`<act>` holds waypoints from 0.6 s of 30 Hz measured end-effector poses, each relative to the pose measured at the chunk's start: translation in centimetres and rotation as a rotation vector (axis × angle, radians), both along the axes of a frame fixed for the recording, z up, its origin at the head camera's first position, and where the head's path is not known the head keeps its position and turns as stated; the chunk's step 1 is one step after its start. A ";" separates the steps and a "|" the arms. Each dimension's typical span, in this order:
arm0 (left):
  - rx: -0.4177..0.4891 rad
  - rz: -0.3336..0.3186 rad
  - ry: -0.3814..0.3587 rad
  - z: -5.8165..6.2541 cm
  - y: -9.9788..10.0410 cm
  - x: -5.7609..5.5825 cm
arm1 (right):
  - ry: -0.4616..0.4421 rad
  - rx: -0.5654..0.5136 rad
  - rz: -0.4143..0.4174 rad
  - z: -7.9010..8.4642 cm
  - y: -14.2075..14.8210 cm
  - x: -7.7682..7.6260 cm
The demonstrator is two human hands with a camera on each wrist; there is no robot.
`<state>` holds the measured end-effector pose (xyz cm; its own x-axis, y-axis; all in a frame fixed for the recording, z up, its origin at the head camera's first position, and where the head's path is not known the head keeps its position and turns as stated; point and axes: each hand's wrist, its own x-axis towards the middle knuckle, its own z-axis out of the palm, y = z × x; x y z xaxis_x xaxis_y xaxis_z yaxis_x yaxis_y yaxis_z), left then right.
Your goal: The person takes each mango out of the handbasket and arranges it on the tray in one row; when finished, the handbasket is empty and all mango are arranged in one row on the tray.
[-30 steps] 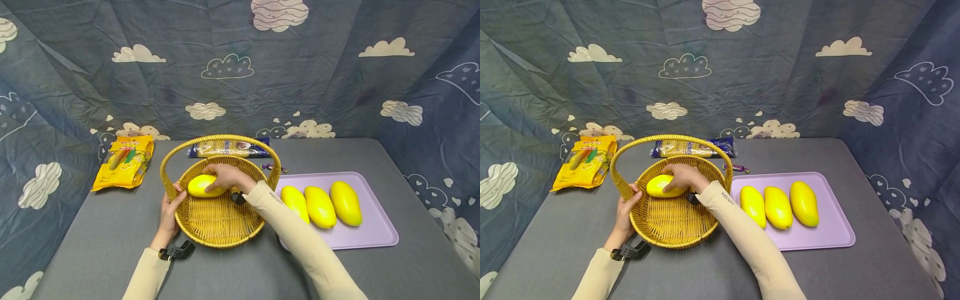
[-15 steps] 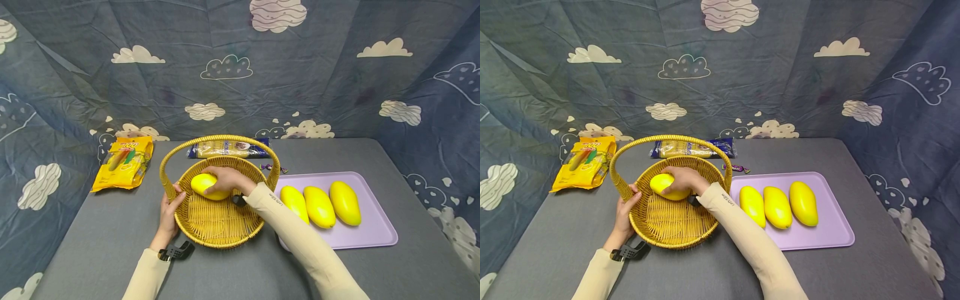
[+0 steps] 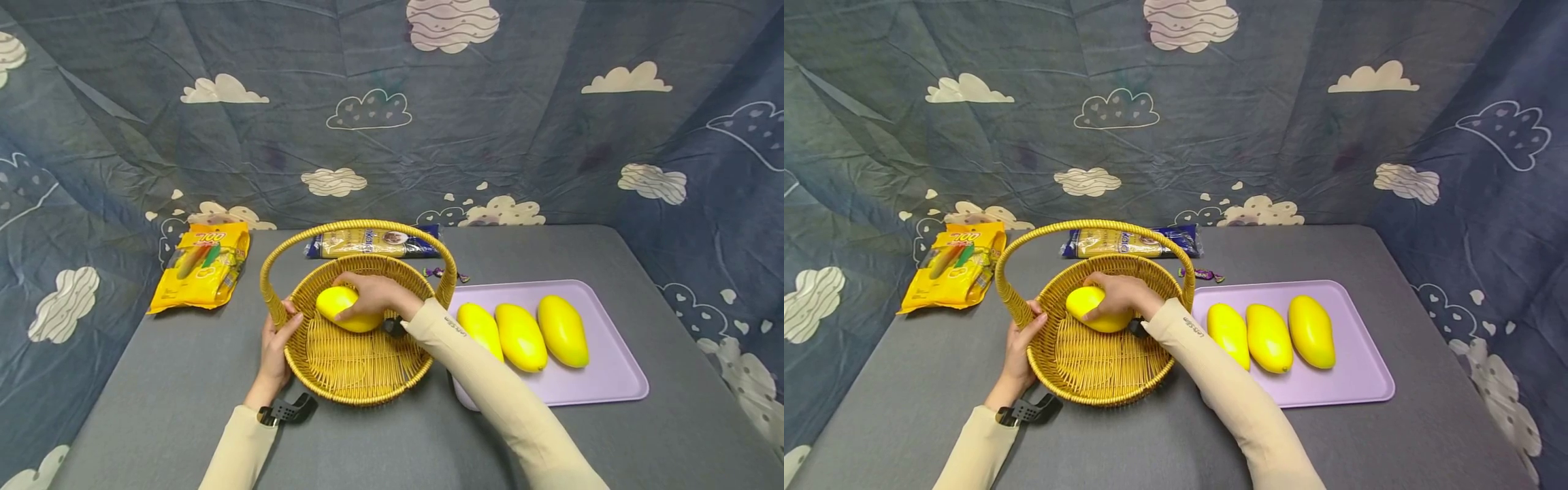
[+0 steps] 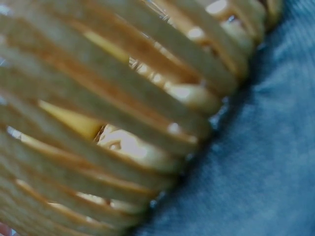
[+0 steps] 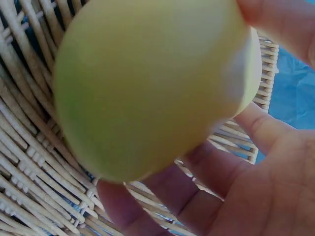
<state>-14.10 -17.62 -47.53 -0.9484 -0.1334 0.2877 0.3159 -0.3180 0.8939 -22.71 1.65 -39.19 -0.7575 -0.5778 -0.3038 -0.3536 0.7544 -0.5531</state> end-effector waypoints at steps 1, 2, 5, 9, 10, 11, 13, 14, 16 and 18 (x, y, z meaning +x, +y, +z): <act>0.000 -0.001 0.003 0.0 0.0 0.0 | -0.004 0.004 0.001 0.0 0.0 0.1; 0.001 0.000 0.004 0.0 0.0 0.0 | -0.008 0.009 0.004 0.1 0.0 0.2; 0.004 0.002 0.005 0.0 0.0 0.0 | -0.014 0.023 0.019 0.2 0.0 0.5; 0.005 0.006 0.010 0.0 0.0 -0.1 | -0.011 0.040 0.050 0.4 0.0 0.8; 0.004 0.006 0.014 0.1 0.0 -0.1 | -0.011 0.042 0.056 0.4 0.1 0.8; 0.001 0.005 0.018 0.1 0.0 -0.1 | -0.010 0.044 0.061 0.4 0.1 0.8; 0.001 0.002 0.024 0.1 0.0 -0.1 | -0.011 0.045 0.065 0.3 0.3 0.8; -0.003 0.003 0.024 0.1 0.0 -0.1 | -0.013 0.044 0.063 0.3 0.4 0.8; -0.009 0.004 0.022 0.0 0.0 -0.1 | -0.018 0.029 0.059 0.3 0.7 0.8; -0.013 0.008 0.015 0.0 0.0 0.0 | -0.028 0.005 0.050 0.3 1.0 0.8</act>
